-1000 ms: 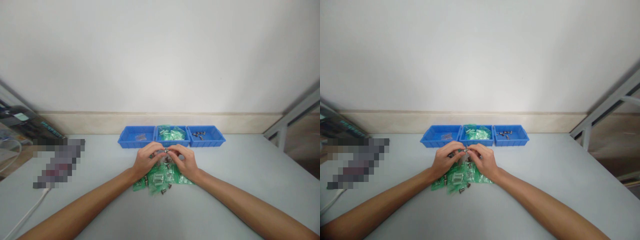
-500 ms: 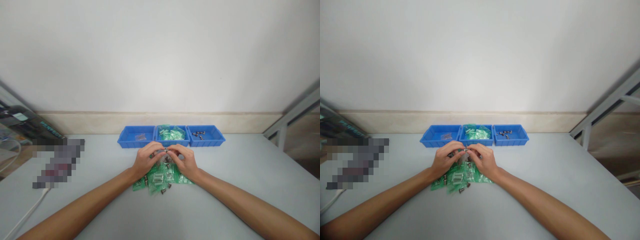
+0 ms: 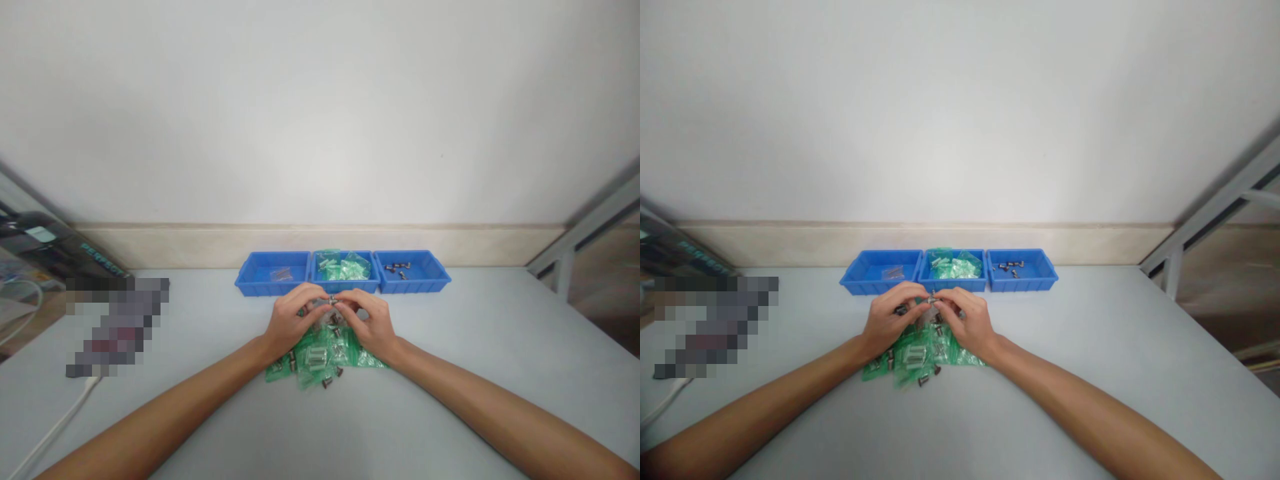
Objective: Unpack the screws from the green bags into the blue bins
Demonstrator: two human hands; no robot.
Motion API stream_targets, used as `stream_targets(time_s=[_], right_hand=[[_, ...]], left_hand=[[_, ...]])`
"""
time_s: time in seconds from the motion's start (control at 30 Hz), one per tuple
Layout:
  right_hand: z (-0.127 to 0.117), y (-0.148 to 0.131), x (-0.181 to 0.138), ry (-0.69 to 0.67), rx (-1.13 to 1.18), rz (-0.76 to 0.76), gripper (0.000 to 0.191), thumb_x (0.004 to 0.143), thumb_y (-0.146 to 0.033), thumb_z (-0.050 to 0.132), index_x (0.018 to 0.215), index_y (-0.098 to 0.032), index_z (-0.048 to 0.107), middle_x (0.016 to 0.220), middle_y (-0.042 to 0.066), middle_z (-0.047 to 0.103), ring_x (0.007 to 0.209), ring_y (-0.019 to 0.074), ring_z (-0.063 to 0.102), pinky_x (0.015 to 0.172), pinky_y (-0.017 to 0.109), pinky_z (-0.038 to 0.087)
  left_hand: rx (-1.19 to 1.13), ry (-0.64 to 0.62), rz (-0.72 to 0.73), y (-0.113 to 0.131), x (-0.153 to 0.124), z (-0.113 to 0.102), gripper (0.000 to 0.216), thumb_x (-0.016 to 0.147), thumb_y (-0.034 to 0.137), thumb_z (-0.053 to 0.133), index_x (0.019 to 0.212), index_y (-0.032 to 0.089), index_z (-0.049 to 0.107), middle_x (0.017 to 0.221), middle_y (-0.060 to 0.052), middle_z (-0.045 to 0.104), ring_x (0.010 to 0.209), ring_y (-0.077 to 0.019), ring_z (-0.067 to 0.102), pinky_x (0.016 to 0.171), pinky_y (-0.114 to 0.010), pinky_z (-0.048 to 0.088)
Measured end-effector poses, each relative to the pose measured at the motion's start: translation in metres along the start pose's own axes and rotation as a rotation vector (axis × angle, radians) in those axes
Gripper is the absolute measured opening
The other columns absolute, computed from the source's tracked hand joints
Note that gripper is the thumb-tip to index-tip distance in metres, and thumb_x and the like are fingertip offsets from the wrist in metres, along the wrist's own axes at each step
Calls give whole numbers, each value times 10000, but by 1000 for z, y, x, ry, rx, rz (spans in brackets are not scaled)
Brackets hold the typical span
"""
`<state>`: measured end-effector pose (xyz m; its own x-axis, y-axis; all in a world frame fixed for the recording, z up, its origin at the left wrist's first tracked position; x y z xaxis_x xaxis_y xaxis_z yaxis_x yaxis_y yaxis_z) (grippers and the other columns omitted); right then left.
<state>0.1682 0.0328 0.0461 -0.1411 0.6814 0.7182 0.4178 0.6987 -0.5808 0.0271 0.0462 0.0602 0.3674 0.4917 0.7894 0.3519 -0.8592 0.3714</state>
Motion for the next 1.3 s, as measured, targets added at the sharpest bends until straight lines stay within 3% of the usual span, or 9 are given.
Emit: stream_targets(time_s=[0.8,1.13,1.3], right_hand=[[-4,2,0,44,-12,47,120,903,-250,577,919,-179,673,706,22,671,595,140,600,584,252,495],[-3,2,-1,48,0,39,125,904,-262,578,915,-177,669,691,15,661,585,133,599,577,242,494],[-2,3,-1,38,-5,50,129,908,-265,572,915,-180,669,690,15,657,584,132,593,580,244,496]], left_hand=[[-30,-13,-27,-1,1,1,125,890,280,611,866,160,638,847,-45,685,622,-96,603,578,-201,495],[-36,-28,-41,2,2,1,185,891,170,550,708,167,527,798,-32,665,723,-118,621,643,-214,486],[-25,-26,-50,0,1,1,98,912,192,538,855,162,612,831,-44,691,775,-134,646,672,-226,503]])
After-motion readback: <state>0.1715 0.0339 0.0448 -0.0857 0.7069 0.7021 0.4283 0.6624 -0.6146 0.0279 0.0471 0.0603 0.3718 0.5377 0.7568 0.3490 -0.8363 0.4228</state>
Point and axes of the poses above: each hand's wrist, its own x-axis towards the middle knuckle, its own z-axis out of the palm, y = z × x, the point moved 8 cm from there along x, towards the middle knuckle
